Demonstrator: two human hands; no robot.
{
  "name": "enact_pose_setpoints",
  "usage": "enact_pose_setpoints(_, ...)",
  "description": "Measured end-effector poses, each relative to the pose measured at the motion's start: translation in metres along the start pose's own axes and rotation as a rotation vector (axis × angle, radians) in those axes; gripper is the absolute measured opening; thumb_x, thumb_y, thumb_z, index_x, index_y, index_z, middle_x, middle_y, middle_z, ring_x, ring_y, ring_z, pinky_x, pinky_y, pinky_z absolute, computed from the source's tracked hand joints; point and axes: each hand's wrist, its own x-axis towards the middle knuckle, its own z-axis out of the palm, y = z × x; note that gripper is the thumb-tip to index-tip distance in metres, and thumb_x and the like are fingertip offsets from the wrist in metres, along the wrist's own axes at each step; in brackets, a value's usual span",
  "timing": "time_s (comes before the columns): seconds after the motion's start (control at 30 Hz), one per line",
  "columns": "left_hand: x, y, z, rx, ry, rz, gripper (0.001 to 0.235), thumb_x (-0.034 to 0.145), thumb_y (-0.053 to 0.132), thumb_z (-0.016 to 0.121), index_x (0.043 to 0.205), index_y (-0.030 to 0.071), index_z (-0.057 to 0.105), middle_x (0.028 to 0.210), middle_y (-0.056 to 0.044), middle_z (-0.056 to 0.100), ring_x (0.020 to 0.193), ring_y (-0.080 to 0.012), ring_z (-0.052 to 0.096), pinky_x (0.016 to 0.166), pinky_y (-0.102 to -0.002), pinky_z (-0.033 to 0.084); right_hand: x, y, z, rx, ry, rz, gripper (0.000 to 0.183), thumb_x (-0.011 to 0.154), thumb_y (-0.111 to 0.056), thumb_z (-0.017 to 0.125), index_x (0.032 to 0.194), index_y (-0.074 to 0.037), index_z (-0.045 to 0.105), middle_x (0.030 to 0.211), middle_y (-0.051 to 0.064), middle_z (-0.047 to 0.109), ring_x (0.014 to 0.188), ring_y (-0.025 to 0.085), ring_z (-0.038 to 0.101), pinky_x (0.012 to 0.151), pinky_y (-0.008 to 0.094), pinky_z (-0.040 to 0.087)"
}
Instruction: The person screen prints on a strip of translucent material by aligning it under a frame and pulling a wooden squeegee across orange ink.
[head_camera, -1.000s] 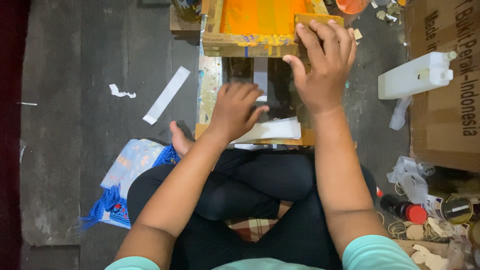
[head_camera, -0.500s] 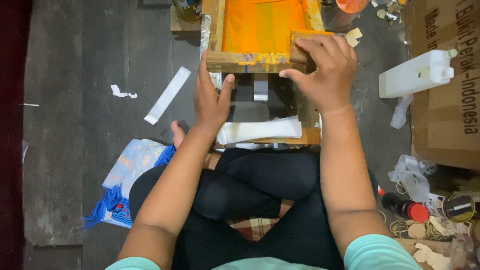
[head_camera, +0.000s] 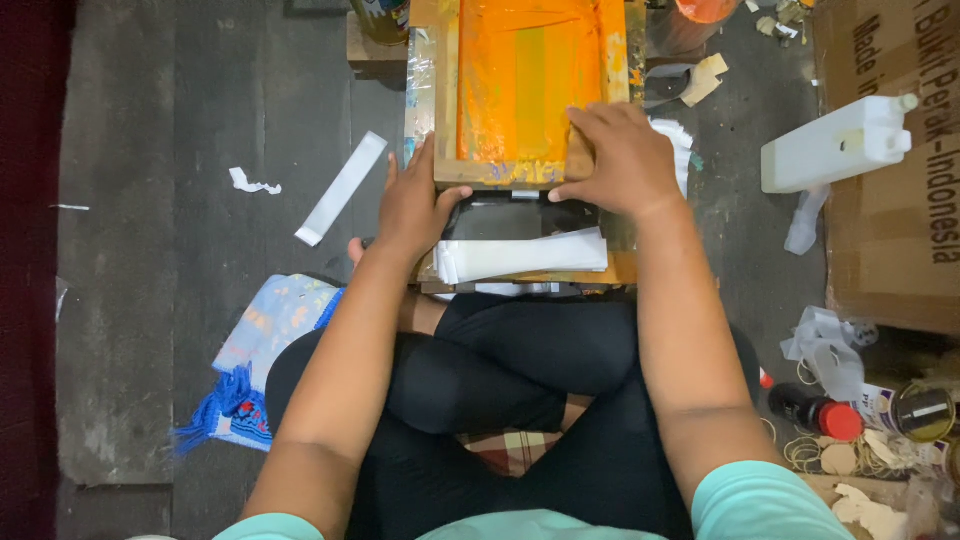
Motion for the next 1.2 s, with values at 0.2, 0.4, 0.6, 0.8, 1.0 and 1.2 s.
enact_pose_setpoints(0.2, 0.0, -0.011, 0.008, 0.03, 0.024, -0.025, 0.089, 0.091, 0.044, 0.079, 0.158, 0.001, 0.039, 0.159, -0.022, 0.044, 0.154, -0.0345, 0.03, 0.127, -0.056, 0.005, -0.001, -0.006, 0.015, -0.033, -0.02, 0.01, 0.102, 0.06, -0.059, 0.092, 0.149, -0.022, 0.06, 0.148, 0.009, 0.059, 0.146, 0.033, 0.038, 0.108, 0.048, 0.047)
enact_pose_setpoints(0.4, -0.001, -0.016, 0.013, -0.017, 0.058, -0.008, 0.092, 0.088, 0.04, 0.083, 0.159, 0.002, 0.039, 0.163, -0.023, 0.035, 0.155, -0.0367, 0.025, 0.128, -0.057, 0.006, -0.002, -0.011, 0.007, -0.021, -0.042, 0.018, 0.101, 0.06, -0.059, 0.092, 0.149, -0.022, 0.06, 0.148, 0.009, 0.059, 0.147, 0.035, 0.036, 0.109, 0.047, 0.046)
enact_pose_setpoints(0.6, 0.0, -0.008, 0.008, 0.098, -0.076, -0.075, 0.092, 0.098, 0.05, 0.068, 0.164, 0.003, 0.025, 0.172, -0.017, 0.013, 0.16, -0.0323, 0.009, 0.128, -0.062, 0.006, -0.003, -0.012, 0.006, -0.006, -0.052, 0.017, 0.102, 0.062, -0.057, 0.093, 0.151, -0.02, 0.059, 0.151, 0.01, 0.057, 0.147, 0.036, 0.034, 0.109, 0.045, 0.046)
enact_pose_setpoints(0.8, 0.011, -0.011, 0.002, 0.312, -0.272, -0.098, 0.091, 0.103, 0.058, 0.048, 0.165, 0.008, 0.003, 0.173, -0.009, -0.002, 0.16, -0.0261, -0.004, 0.127, -0.053, 0.001, 0.005, 0.004, 0.023, -0.002, -0.102, 0.025, 0.109, 0.066, -0.063, 0.089, 0.158, -0.028, 0.042, 0.16, 0.0, 0.042, 0.15, 0.035, 0.023, 0.099, 0.062, 0.047)
enact_pose_setpoints(1.0, 0.017, -0.003, 0.001, 0.518, -0.402, -0.207, 0.082, 0.107, 0.057, 0.033, 0.166, 0.011, -0.001, 0.174, -0.005, -0.004, 0.16, -0.0271, -0.004, 0.127, -0.049, 0.008, 0.003, 0.014, 0.041, -0.036, -0.034, -0.02, 0.114, 0.069, -0.066, 0.086, 0.162, -0.027, 0.034, 0.166, 0.004, 0.032, 0.151, 0.036, 0.022, 0.111, 0.062, 0.038)
enact_pose_setpoints(1.2, -0.004, -0.03, 0.006, 0.318, -0.332, -0.088, 0.074, 0.107, 0.053, 0.024, 0.164, 0.007, 0.012, 0.172, -0.012, 0.006, 0.158, -0.035, 0.003, 0.125, -0.057, 0.009, 0.005, 0.009, 0.017, -0.062, -0.152, 0.066, 0.07, 0.079, -0.046, 0.083, 0.145, -0.03, 0.063, 0.142, -0.002, 0.063, 0.129, 0.033, 0.056, 0.089, 0.051, 0.054)
